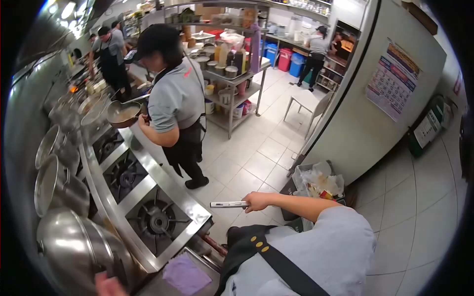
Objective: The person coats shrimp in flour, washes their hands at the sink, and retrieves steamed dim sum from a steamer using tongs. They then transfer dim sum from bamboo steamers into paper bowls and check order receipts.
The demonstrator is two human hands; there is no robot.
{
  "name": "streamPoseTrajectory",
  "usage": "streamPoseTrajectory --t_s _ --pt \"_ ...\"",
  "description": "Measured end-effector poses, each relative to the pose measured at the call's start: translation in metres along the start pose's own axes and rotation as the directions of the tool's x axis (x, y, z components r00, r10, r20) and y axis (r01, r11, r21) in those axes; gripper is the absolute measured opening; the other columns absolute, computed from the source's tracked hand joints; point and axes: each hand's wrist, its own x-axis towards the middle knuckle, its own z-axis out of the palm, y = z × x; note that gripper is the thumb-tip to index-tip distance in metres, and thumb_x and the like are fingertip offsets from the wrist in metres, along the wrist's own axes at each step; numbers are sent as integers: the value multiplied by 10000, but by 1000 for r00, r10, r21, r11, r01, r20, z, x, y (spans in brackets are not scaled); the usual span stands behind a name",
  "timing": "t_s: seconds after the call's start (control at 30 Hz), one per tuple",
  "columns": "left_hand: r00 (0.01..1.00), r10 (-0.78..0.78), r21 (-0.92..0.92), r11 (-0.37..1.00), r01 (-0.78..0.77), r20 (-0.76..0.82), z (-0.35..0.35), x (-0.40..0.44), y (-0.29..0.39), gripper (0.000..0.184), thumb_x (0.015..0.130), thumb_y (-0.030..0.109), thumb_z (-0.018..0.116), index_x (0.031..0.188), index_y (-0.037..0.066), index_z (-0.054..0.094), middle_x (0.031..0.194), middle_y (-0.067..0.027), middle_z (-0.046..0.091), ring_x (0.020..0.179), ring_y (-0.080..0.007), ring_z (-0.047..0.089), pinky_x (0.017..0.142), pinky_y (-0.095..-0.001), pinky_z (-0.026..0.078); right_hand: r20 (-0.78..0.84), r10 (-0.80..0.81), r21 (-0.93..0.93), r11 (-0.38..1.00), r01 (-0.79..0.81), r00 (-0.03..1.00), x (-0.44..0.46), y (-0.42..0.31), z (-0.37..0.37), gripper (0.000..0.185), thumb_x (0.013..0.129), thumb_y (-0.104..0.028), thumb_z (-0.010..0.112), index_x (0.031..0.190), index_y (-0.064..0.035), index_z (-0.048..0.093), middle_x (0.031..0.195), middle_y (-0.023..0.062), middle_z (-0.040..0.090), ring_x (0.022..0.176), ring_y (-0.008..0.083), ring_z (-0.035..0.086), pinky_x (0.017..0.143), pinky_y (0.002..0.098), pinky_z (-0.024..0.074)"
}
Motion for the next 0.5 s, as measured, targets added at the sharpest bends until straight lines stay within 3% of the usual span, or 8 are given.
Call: streamPoseTrajectory --t_s 0.03,0.1,0.37,0.43,0.47,0.5 --pt "976 69 128 991 -43 -207 -28 20 -8 376 832 344 636 1056 42 614 1067 -167 614 956 -251 597 867 -380 455 -15 -40 -24 999 40 999 9 2 3 253 757 -240 685 921 -68 600 727 137 619 715 306 598 668 395 463" --pt "933 148 176 980 -93 -327 -57 71 -52 375 846 347 615 1046 29 614 1046 -167 618 947 -250 598 860 -371 453 -24 -121 -54 991 120 992 19 7 9 252 774 -240 677 940 -75 582 715 126 598 682 302 582 623 398 444" --pt "989 -6 202 979 37 -149 -109 242 -242 406 904 361 528 1009 -23 612 960 -167 634 912 -246 599 832 -338 445 -30 -158 187 969 161 987 52 -30 -3 306 792 -262 672 937 -59 494 650 120 553 636 269 561 581 384 431" --pt "994 -31 239 969 56 -105 -113 261 -256 421 919 364 507 1000 -36 611 939 -167 638 904 -245 600 824 -329 443 3 -135 281 951 128 991 57 -44 -11 313 790 -268 681 926 -55 496 639 116 549 622 249 556 568 378 430" --pt "982 -60 424 896 131 -178 -117 260 -249 436 914 374 508 1004 -42 603 946 -188 633 903 -291 602 808 -359 446 -57 -171 236 955 179 984 64 -52 -12 309 791 -273 682 918 -53 507 636 116 551 614 244 558 564 370 434" --pt "984 -131 502 846 176 -124 -117 259 -209 433 907 374 515 1016 -35 604 960 -209 622 920 -329 589 812 -378 441 -111 -212 183 956 229 971 70 -60 -16 305 791 -279 683 911 -51 519 634 116 554 607 238 560 561 361 437"
